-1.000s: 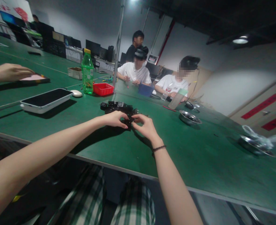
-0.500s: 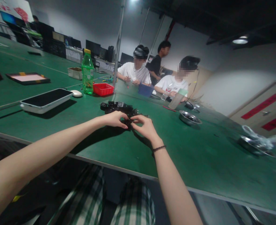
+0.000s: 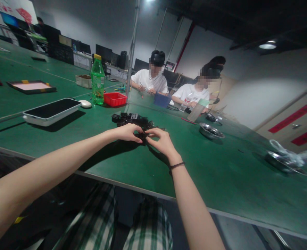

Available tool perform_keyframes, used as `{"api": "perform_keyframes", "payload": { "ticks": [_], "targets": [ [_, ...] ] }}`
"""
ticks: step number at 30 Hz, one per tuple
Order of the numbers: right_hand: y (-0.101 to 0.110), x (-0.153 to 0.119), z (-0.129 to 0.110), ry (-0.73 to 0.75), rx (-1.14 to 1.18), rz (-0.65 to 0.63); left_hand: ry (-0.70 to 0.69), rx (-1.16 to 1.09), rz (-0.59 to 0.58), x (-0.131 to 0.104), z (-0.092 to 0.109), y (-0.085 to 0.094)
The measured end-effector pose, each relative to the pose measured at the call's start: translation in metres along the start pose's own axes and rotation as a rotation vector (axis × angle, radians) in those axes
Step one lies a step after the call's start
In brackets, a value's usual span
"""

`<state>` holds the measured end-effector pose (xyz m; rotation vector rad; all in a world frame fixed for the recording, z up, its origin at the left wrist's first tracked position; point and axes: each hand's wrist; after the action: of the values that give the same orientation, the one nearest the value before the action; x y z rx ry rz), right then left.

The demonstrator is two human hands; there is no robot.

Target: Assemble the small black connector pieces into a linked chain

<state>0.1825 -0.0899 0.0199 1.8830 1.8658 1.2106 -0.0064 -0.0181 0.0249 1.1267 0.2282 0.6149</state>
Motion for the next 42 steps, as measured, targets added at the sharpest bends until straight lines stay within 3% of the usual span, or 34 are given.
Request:
{"api": "perform_keyframes", "payload": {
  "ticks": [42],
  "targets": [
    [-0.0039,0.0006,0.0012,0.070,-0.023,0.005,0.012,0.022,0.015,0.0001,0.0003,-0.0010]
  ]
}}
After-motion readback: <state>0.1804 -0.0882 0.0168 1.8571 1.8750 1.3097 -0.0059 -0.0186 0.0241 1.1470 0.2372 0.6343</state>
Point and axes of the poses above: each hand's wrist, its own x-axis towards the middle knuckle, its own y-axis out of the back of the hand, z = x × y, and after that the axes turned 8 degrees about -y, right-handed
